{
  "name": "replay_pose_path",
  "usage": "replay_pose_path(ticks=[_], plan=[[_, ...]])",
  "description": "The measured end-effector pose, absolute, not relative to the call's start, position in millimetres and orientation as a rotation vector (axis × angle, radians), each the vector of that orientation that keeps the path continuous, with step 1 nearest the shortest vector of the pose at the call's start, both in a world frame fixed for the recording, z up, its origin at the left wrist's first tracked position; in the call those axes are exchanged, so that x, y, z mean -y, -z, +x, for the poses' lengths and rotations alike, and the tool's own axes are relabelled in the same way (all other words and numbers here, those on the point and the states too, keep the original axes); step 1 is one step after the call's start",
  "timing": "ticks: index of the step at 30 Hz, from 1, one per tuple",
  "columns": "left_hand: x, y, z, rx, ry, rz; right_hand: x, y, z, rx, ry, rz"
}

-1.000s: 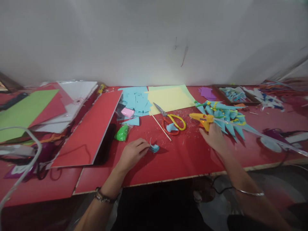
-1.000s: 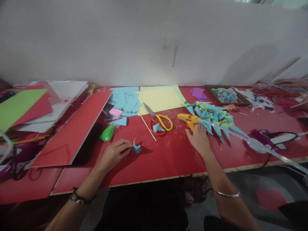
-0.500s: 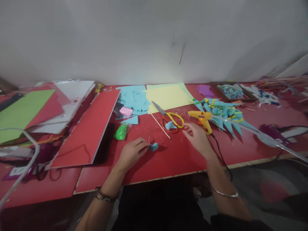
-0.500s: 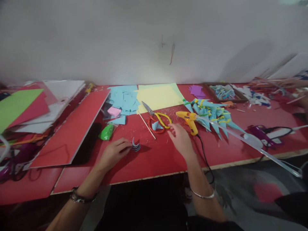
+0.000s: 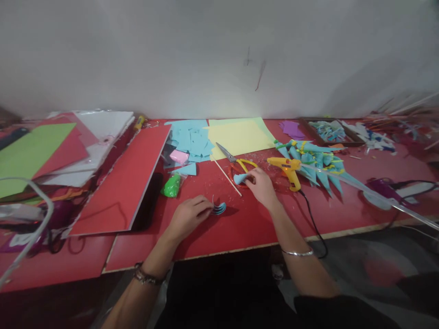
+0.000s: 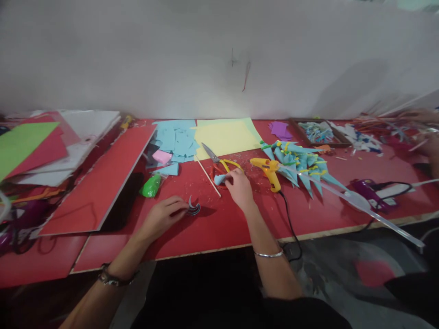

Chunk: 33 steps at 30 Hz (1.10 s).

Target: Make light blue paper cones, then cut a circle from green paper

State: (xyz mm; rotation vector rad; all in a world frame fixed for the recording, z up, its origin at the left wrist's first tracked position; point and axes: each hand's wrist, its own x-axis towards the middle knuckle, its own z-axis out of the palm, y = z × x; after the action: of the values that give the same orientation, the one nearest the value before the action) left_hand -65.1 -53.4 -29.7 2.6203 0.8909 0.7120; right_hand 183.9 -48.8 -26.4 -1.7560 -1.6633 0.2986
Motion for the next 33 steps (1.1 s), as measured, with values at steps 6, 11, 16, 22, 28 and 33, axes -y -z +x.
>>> replay_pose_path(ticks=[6,11,16,22,28,33], plan=[[53.3,33.4,-66.6,-0.903,-0.729,2.567,65.8,20.4,174.5,1.546,-0.234,-1.743],[52.1,34.3,-65.9,-0.839,-0.7,2.558,97.3,16.3,152.4,1.573,-0.292,-1.702],[52.2,32.0,-63.7,-0.798,-0.643,2.539,115.8,17.4,133.2,1.599,-0.363,-1.667],[52.1,31.4,-63.4,-0.792,-0.62,2.494,116.0,25.8,121.9,1.65,-0.429,-1.666],[51.7,33.2,-64.0,-0.81,-0.603,2.484,115.4,27.4,115.5,1.724,-0.473,-1.685],[51.4,33.3,-63.5,-0.818,-0.578,2.503,116.2,26.7,114.0,1.753,-0.477,-1.676]])
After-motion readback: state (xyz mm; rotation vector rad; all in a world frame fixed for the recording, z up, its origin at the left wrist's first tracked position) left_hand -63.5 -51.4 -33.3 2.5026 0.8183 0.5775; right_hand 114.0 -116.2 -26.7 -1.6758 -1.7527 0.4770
